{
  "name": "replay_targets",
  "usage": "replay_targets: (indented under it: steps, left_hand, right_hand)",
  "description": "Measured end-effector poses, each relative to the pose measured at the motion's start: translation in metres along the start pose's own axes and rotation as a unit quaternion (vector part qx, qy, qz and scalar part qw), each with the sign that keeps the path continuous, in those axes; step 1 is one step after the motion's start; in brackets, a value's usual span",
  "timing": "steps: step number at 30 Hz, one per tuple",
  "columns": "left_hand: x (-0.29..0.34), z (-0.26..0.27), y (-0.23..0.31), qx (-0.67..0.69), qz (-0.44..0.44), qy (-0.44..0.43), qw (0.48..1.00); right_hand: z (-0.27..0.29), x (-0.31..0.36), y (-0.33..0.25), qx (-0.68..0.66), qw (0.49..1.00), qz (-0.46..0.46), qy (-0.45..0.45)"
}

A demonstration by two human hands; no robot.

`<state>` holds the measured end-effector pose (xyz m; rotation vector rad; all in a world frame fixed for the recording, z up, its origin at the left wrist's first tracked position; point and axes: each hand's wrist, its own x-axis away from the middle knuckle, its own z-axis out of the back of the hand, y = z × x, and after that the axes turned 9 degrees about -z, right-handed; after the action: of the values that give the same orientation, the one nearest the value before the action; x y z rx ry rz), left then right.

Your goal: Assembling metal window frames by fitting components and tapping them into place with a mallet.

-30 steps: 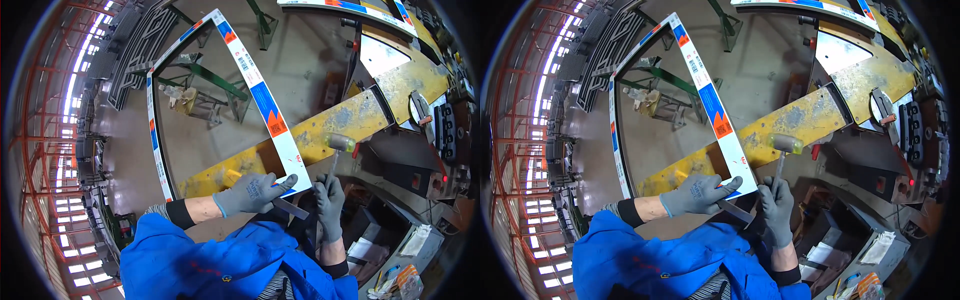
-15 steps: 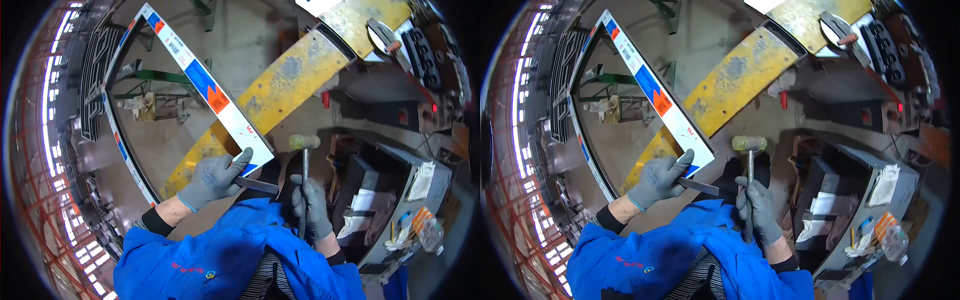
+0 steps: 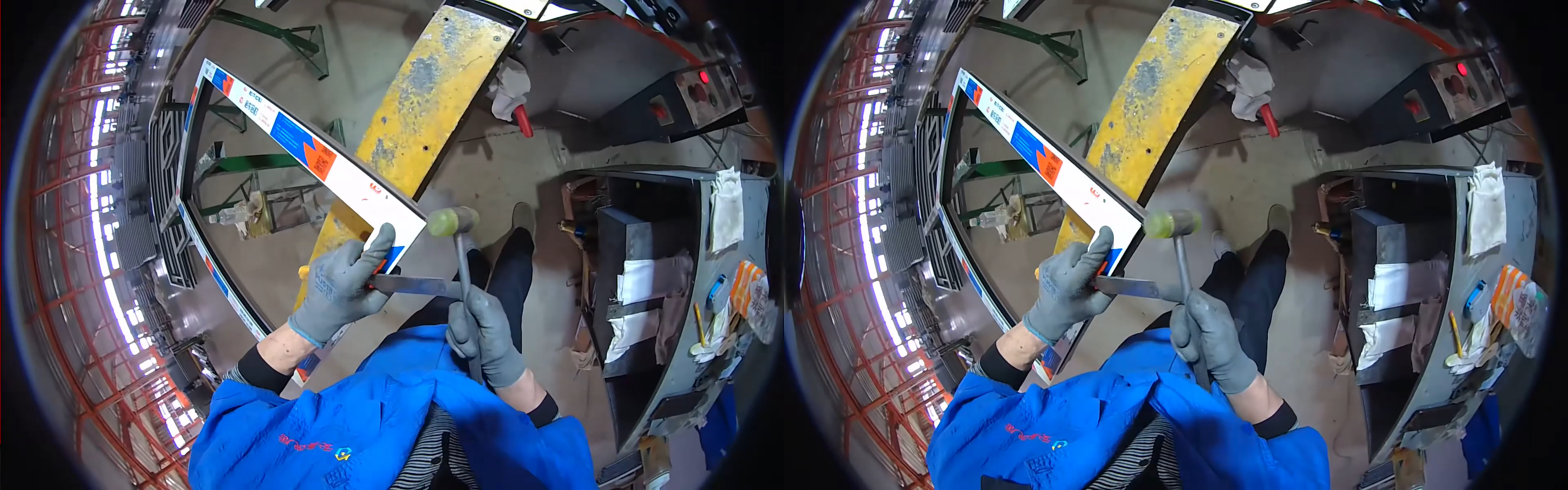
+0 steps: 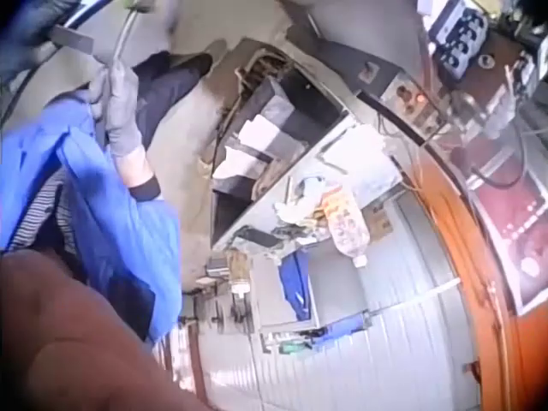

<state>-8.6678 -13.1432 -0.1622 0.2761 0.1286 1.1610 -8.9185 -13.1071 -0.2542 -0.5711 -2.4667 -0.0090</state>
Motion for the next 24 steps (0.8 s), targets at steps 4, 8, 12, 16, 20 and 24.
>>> replay_targets:
  steps: [4,8,12,16,20,24]
  left_hand:
    - [0.002,-0.003,-0.002,0.002,-0.003,0.002,1.000]
    - [0.003,-0.002,-0.002,-0.008,-0.008,0.002,1.000]
    - [0.000,0.000,-0.002,-0.013,-0.006,-0.001,1.000]
    - [0.001,0.000,-0.002,-0.013,-0.008,0.000,1.000]
    - [-0.002,0.000,-0.004,-0.013,-0.012,0.007,1.000]
    - [-0.003,0.001,-0.005,0.003,-0.013,0.005,1.000]
  right_hand:
    - [-0.001,-0.011,-0.004,-0.052,0.999,-0.002,-0.010]
    - [-0.003,-0.015,0.002,-0.055,0.998,-0.004,-0.043]
    - [-0.004,-0.011,0.002,-0.104,0.994,-0.004,-0.045]
    - [0.001,-0.016,-0.005,-0.091,0.995,0.008,-0.026]
    - [-0.004,-0.012,-0.004,-0.061,0.994,-0.039,-0.078]
    - [-0.004,-0.015,-0.016,-0.065,0.997,-0.028,0.019]
